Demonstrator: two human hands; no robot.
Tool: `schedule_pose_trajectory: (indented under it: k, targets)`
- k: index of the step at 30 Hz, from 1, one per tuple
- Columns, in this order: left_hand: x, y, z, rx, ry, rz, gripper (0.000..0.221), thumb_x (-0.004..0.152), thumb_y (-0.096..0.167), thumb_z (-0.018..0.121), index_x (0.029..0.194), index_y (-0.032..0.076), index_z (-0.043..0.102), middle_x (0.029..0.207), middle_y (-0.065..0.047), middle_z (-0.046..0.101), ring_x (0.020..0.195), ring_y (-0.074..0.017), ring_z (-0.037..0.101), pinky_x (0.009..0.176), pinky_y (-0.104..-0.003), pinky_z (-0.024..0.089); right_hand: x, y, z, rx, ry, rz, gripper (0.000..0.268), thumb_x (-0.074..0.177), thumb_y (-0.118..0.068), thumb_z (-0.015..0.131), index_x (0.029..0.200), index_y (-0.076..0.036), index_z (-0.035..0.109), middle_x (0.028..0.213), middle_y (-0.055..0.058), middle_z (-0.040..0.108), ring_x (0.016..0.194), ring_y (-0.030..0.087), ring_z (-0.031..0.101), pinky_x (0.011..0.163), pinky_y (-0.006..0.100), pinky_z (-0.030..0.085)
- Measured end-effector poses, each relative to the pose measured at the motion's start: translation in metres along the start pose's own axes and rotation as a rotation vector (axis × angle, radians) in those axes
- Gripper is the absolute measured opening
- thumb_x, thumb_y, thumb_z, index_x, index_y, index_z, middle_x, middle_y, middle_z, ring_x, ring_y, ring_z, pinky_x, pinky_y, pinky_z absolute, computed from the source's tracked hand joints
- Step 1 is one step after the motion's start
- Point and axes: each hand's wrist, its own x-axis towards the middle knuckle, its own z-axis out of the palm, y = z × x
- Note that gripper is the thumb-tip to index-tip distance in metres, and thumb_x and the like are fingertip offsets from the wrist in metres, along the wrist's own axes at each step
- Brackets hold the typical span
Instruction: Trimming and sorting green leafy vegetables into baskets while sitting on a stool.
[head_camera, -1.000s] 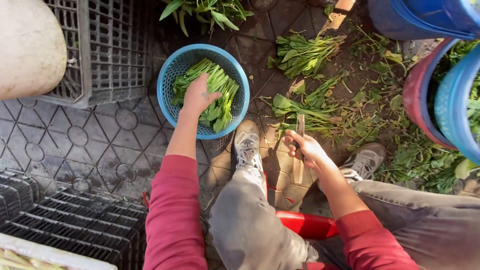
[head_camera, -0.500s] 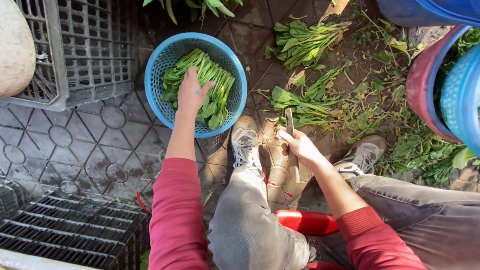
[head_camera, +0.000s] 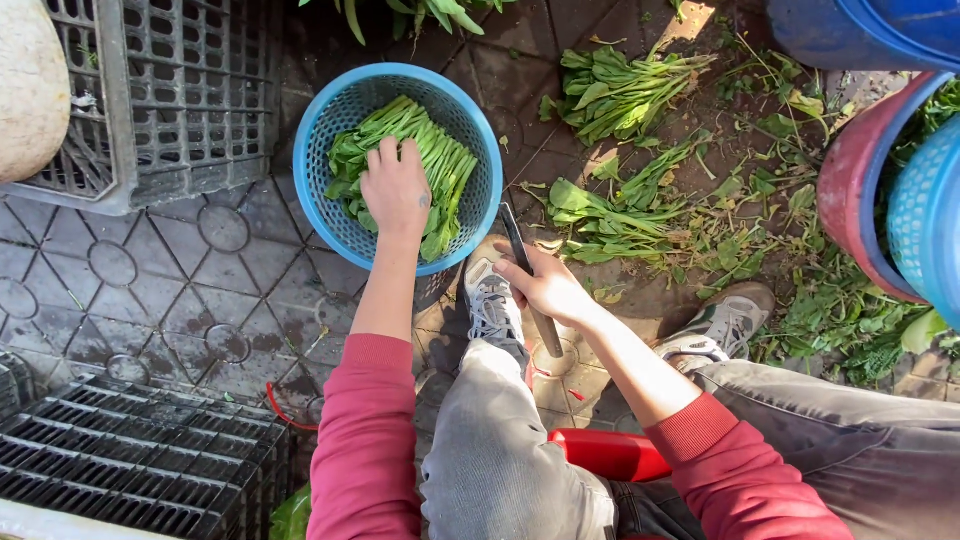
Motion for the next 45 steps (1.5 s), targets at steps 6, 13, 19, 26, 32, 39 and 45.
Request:
schedule_pose_trajectory:
  k: [6,13,19,26,32,39,45]
  targets:
    - [0.001,-0.006,0.004,-0.045,0.186,-0.006,0.013,0.093,0.017,0.082,0.106,0.019,0.079,0.110,-0.006,0.058,0.099,-0.0267,0.054,0.087,-0.045,0.049,0.005,0.080,-0.016,0.104,0.085,0.027,0.038,0.104,-0.028,0.076,0.127,0.002,0.076,0.054,0.010,0.060,0.046,0.020,0.062,0.048,0.032,0.047]
    - [-0.010,-0.048,0.044,-0.211,0.183,-0.050,0.008,0.100,0.024,0.083,0.100,0.020,0.077,0.102,-0.002,0.052,0.099,-0.0302,0.052,0.103,-0.053,0.037,0.010,0.101,-0.053,0.069,0.113,-0.019,0.042,0.107,-0.029,0.072,0.144,-0.010,0.075,0.051,0.011,0.060,0.046,0.021,0.061,0.051,0.032,0.051]
    - [-0.019,-0.064,0.053,-0.204,0.089,-0.052,0.012,0.100,0.043,0.081,0.108,0.035,0.082,0.110,0.004,0.062,0.108,-0.0267,0.053,0.108,-0.055,0.033,-0.014,0.059,-0.159,-0.236,0.449,-0.129,0.026,0.110,-0.025,0.063,0.128,-0.017,0.079,0.057,0.009,0.066,0.060,0.024,0.067,0.067,0.038,0.056]
    - [-0.004,-0.039,-0.056,-0.274,0.394,0.040,0.056,0.129,0.047,0.051,0.105,0.014,0.090,0.110,-0.006,0.068,0.098,-0.0290,0.058,0.091,-0.045,0.043,-0.027,0.091,-0.263,-0.550,0.674,-0.005,0.024,0.109,-0.025,0.066,0.126,-0.016,0.079,0.125,0.005,0.081,0.109,0.022,0.075,0.097,0.039,0.057]
    - [-0.082,-0.033,-0.152,-0.478,0.355,-0.050,0.054,0.128,0.040,0.058,0.122,-0.007,0.083,0.126,-0.018,0.065,0.108,-0.0364,0.068,0.090,-0.051,0.057,0.016,0.161,-0.209,-0.799,0.514,-0.007,0.022,0.104,-0.025,0.069,0.122,-0.014,0.077,0.134,0.009,0.070,0.097,0.036,0.076,0.087,0.051,0.060]
    - [-0.177,-0.058,-0.269,-0.645,0.158,-0.281,0.016,0.123,-0.007,0.077,0.138,-0.014,0.080,0.133,-0.029,0.072,0.120,-0.0397,0.068,0.087,-0.046,0.055,0.037,0.203,-0.183,-0.815,0.573,0.086,0.036,0.098,-0.010,0.073,0.134,-0.007,0.068,0.161,0.020,0.047,0.093,0.049,0.075,0.088,0.060,0.063]
    - [-0.107,-0.028,-0.398,-0.672,0.151,0.000,0.017,0.135,-0.013,0.076,0.148,-0.024,0.076,0.139,-0.036,0.069,0.128,-0.0441,0.066,0.111,-0.052,0.058,0.001,0.133,-0.209,-0.643,0.173,0.114,0.015,0.097,-0.017,0.083,0.111,-0.015,0.080,0.116,0.004,0.081,0.105,0.024,0.075,0.093,0.044,0.063]
